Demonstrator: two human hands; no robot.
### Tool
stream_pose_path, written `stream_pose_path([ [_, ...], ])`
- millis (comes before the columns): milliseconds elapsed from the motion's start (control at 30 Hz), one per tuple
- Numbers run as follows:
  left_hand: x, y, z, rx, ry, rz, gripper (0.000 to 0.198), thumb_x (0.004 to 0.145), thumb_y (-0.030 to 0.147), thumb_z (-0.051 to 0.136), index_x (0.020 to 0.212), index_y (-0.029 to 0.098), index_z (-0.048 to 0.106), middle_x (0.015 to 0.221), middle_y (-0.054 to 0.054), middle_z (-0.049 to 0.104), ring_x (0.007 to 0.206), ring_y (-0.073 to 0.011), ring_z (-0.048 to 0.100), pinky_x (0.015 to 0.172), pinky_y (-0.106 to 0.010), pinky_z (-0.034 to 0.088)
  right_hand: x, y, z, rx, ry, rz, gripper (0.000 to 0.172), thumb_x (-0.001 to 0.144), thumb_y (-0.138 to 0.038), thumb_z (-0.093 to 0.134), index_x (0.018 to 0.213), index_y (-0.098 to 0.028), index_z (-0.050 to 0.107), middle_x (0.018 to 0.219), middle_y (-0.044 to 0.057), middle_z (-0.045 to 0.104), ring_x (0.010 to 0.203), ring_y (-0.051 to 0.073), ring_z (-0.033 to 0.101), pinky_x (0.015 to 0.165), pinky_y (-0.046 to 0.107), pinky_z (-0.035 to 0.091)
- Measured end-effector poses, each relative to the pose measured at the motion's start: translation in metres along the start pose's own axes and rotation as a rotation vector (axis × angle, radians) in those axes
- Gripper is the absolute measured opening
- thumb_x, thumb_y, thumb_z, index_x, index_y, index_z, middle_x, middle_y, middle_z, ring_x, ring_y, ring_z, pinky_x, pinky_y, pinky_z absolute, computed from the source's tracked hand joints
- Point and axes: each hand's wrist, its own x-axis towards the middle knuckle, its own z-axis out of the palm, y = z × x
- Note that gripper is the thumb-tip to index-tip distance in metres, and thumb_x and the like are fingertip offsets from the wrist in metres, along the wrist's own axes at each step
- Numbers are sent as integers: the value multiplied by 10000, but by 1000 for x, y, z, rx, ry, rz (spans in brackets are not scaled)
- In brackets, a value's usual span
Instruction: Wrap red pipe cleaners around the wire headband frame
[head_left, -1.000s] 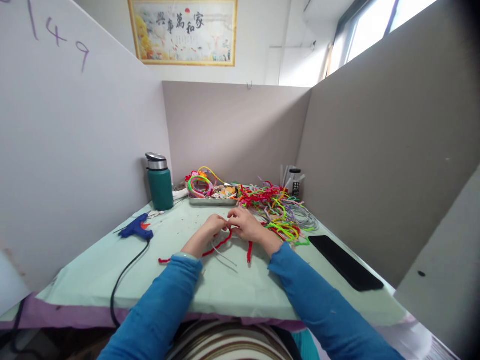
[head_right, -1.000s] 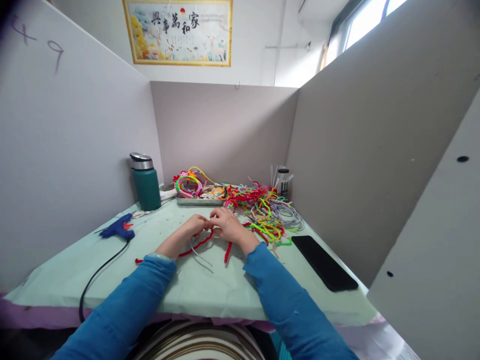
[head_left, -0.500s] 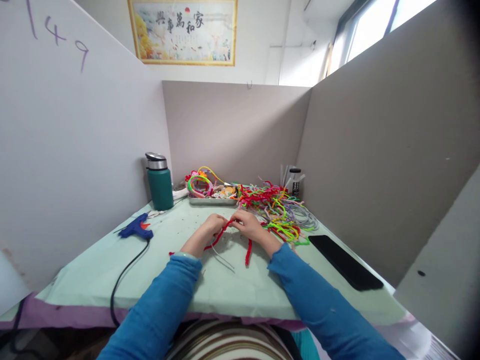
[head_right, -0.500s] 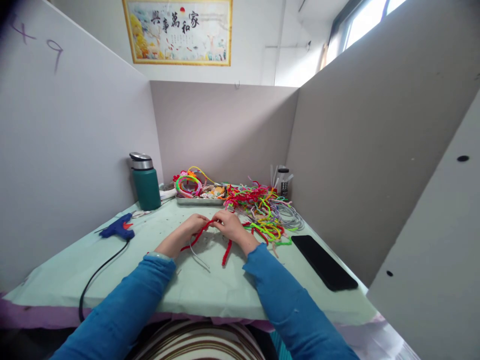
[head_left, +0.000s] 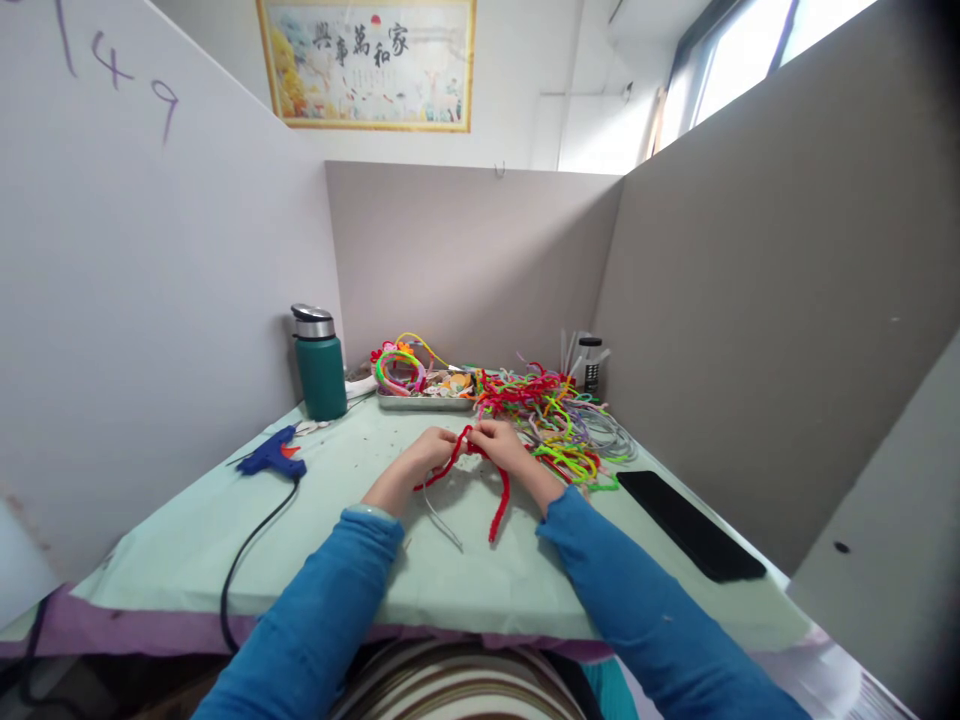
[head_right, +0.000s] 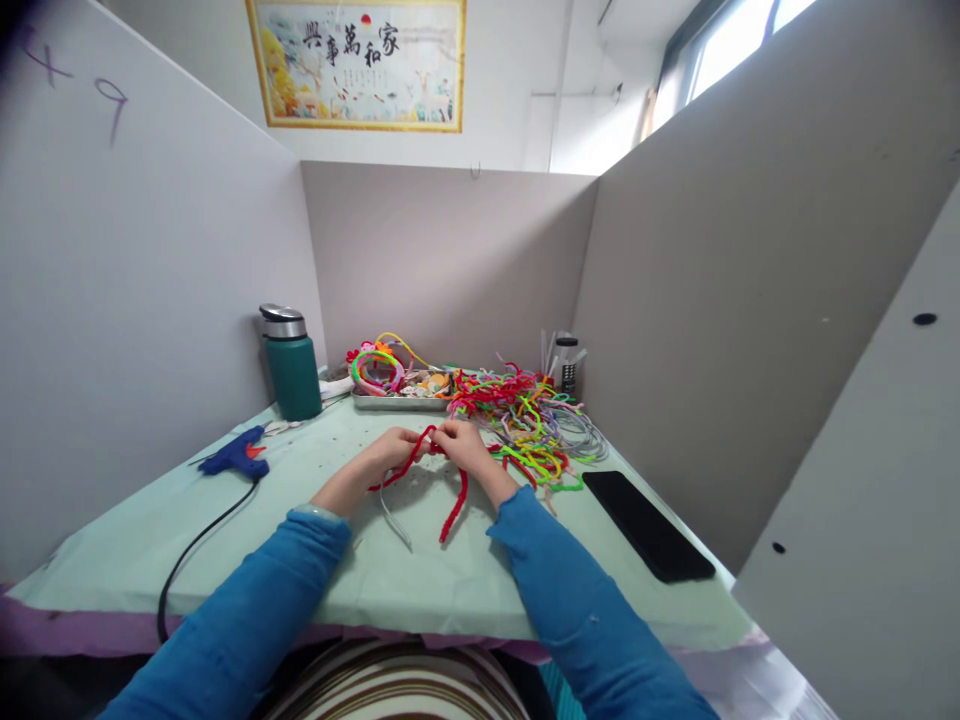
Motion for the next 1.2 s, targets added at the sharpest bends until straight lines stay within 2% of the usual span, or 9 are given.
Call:
stream_pose_path([
  [133, -3, 1, 0, -19, -13, 74, 450, 536, 488, 712, 736, 90, 656, 498, 44, 424, 485, -66, 302, 465, -218, 235, 0, -1, 0, 92, -3, 101, 219, 694, -330, 521, 590, -141, 564, 519, -25, 496, 480, 80, 420, 438, 181, 294],
  [267, -3, 0, -1, -45, 2, 119, 505, 543, 532, 687, 760, 76, 669, 517, 36, 441, 496, -67, 307, 476, -216, 243, 0, -3, 1, 104, 8, 165, 206, 676, -314, 514, 584, -137, 564, 516, -21, 496, 476, 79, 413, 428, 183, 285],
  [433, -1, -1, -1, 24, -24, 188, 526, 551, 562, 666, 739, 71, 669, 511, 42, 410, 506, -67, 287, 483, -215, 233, 0, -2, 0, 81, 15, 117, 221, 690, -321, 492, 558, -146, 521, 507, -34, 445, 482, 76, 379, 432, 187, 257],
  [533, 0, -1, -1, 53, -46, 225, 531, 565, 570, 649, 727, 65, 673, 516, 40, 405, 517, -72, 295, 493, -216, 239, 0, -1, -1, 74, 40, 29, 231, 693, -329, 493, 542, -154, 496, 519, -37, 443, 497, 76, 368, 451, 189, 269],
  [600, 1, -2, 0, 44, -60, 237, 527, 569, 563, 647, 738, 65, 677, 522, 39, 412, 524, -75, 308, 505, -215, 250, 0, 0, -1, 87, 54, 22, 229, 688, -335, 495, 544, -157, 492, 522, -39, 444, 496, 77, 365, 458, 192, 278],
  [767, 6, -4, 1, 20, -83, 296, 472, 572, 501, 659, 773, 74, 684, 566, 26, 470, 555, -92, 367, 537, -217, 292, 1, 1, -2, 118, 73, 79, 222, 677, -345, 488, 553, -162, 484, 522, -38, 430, 491, 78, 356, 452, 195, 272],
  [967, 7, -6, 2, 47, -51, 338, 378, 613, 430, 633, 733, 74, 681, 558, 28, 478, 542, -89, 373, 540, -217, 305, 0, -4, -3, 206, 93, 95, 223, 648, -355, 504, 541, -164, 465, 520, -39, 422, 487, 73, 360, 449, 196, 279],
  [1200, 8, -6, 2, 45, -97, 373, 393, 619, 453, 639, 743, 84, 687, 583, 17, 518, 561, -94, 406, 549, -214, 321, 4, -4, 0, 421, 63, 251, 169, 632, -303, 482, 527, -180, 432, 449, -32, 441, 411, 84, 379, 407, 213, 308],
])
